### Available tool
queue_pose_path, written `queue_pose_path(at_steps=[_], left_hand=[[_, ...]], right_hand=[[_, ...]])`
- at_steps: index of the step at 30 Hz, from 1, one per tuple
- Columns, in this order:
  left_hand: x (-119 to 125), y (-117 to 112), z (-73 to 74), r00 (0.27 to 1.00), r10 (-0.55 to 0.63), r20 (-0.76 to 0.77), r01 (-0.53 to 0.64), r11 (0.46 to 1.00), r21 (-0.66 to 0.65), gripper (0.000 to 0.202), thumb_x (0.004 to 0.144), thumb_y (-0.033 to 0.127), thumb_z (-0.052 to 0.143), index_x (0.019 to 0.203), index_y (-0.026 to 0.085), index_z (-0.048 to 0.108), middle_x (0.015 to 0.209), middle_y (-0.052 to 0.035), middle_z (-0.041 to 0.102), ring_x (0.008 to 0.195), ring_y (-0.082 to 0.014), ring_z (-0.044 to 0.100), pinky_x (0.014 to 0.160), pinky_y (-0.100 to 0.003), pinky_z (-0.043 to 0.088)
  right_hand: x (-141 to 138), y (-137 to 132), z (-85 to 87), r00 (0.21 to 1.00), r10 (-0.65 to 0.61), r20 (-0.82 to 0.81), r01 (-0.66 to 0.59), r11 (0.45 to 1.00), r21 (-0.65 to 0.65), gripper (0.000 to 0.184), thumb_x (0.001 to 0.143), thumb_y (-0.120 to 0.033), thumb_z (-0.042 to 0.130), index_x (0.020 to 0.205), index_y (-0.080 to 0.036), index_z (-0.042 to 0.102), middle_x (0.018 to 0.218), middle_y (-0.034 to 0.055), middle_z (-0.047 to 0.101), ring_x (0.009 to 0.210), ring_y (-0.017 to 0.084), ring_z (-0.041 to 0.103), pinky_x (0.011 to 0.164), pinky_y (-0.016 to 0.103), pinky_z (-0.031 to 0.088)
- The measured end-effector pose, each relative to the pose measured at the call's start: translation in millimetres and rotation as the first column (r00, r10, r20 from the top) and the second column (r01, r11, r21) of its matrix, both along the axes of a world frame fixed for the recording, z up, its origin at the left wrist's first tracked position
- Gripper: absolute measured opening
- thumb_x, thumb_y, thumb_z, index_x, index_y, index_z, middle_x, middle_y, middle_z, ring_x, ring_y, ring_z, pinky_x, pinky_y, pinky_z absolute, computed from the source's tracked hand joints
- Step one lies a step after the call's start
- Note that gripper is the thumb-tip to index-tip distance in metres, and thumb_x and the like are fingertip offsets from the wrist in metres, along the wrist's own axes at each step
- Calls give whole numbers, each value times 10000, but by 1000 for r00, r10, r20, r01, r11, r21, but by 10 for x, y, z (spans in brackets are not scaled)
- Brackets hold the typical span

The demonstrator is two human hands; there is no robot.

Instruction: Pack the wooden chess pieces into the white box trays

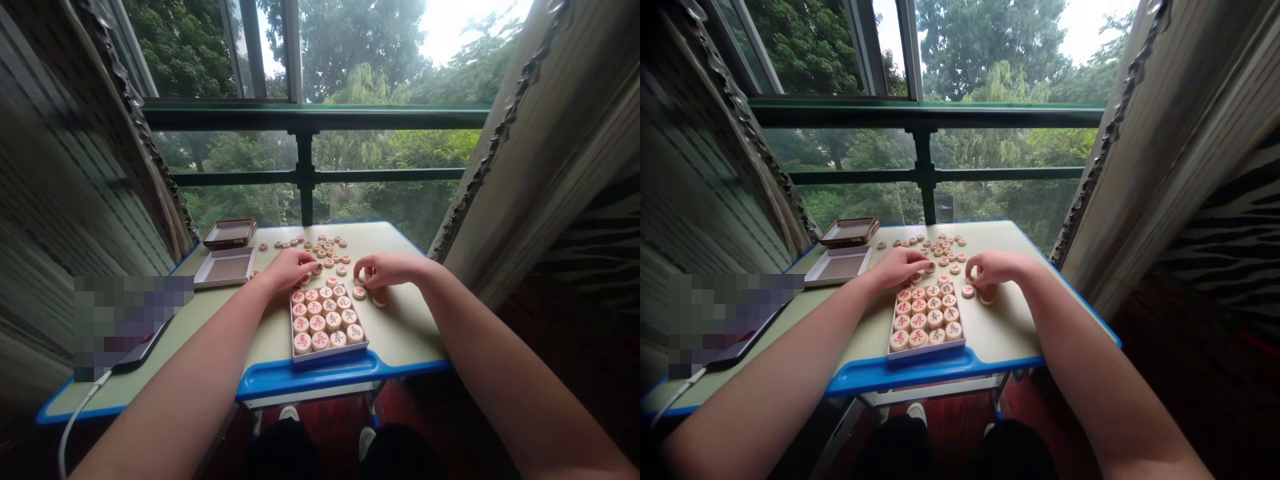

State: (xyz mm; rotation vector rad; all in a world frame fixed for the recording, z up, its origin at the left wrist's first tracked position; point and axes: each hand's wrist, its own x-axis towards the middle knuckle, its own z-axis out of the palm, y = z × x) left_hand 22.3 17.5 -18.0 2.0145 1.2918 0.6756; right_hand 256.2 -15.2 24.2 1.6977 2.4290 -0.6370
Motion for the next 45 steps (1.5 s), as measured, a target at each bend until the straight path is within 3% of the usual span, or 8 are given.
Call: queue_pose_path(at_steps=[5,9,12,17,21,38,45], left_hand=[[-9,3,3,979,-60,-197,97,978,184,262,737,370,555,786,170,716,757,-44,690,691,-167,591,621,-259,442],[-10,28,-16,964,-34,-265,111,954,280,279,742,369,526,817,176,712,841,-58,687,759,-189,591,678,-277,444],[-7,43,-17,961,-11,-277,107,937,334,280,740,358,523,847,177,707,882,-63,679,802,-199,588,712,-280,446],[-4,60,-12,963,-5,-268,107,923,369,262,746,341,513,806,171,704,834,-54,678,769,-184,584,713,-271,444],[-15,58,-23,961,10,-275,104,912,396,274,759,335,492,784,162,704,810,-59,680,739,-176,579,704,-269,441],[-22,12,-16,988,30,-149,29,925,379,261,747,330,504,768,155,696,729,-28,676,674,-145,574,631,-241,423],[-25,26,-27,989,36,-144,25,917,398,269,749,338,498,754,152,692,714,-30,668,657,-142,564,611,-242,411]], right_hand=[[-59,-10,-9,996,56,-63,-48,992,119,308,653,-345,621,927,-208,641,824,24,619,674,142,533,571,232,361],[-101,-51,53,973,129,-190,-83,969,232,296,678,-379,609,895,-179,634,823,24,591,697,131,504,596,227,360],[-155,-116,88,948,193,-251,-136,964,229,319,688,-398,610,900,-161,624,752,5,549,660,115,471,569,217,343],[-345,-333,99,915,326,-238,-307,945,114,331,655,-406,667,886,-173,630,639,-42,466,561,80,402,504,201,287],[-475,-503,96,873,436,-217,-424,900,104,298,641,-347,697,880,-178,637,690,-26,542,597,85,448,534,196,313],[-520,-620,137,866,468,-174,-452,883,121,292,645,-315,700,903,-186,656,728,-5,593,603,93,469,534,197,320],[-475,-562,125,851,469,-236,-446,883,149,257,687,-342,654,880,-173,653,707,-7,559,607,97,464,546,203,336]])
